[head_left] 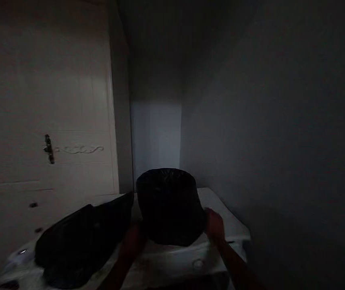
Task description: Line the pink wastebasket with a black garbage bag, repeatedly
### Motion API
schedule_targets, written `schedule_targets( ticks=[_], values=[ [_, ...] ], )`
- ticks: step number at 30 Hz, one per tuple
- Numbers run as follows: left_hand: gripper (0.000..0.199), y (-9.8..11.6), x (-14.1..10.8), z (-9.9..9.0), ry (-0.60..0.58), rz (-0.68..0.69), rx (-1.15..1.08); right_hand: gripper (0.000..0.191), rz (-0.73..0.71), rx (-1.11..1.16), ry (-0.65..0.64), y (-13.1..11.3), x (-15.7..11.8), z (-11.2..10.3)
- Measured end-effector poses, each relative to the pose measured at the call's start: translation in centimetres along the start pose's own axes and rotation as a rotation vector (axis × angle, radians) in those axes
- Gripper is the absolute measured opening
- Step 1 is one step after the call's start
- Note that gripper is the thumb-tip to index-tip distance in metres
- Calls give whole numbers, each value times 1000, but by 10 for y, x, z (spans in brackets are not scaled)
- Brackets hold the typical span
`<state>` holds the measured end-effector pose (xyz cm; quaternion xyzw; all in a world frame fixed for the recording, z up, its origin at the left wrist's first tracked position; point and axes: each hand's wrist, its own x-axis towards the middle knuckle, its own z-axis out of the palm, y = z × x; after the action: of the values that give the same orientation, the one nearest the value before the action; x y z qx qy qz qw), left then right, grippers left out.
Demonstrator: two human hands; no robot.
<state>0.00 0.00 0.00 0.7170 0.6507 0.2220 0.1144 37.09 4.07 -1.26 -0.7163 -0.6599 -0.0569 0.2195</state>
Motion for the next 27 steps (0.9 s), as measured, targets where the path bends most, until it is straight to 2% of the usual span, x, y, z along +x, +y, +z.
schedule_targets(
  ticks=[7, 13, 21, 27],
  values=[
    [37, -1, 2, 5, 72, 45, 27, 47, -18, 2, 27, 3, -1, 5],
    [36, -3, 4, 10, 77, 79, 31, 52, 0, 13, 16, 5, 0, 5],
    [36, -8, 6, 16, 109, 96, 37, 50, 11, 37, -6, 4, -1, 1],
    [36, -6, 5, 15, 113, 58, 43, 39, 32, 25, -51, 2, -3, -3]
  ],
)
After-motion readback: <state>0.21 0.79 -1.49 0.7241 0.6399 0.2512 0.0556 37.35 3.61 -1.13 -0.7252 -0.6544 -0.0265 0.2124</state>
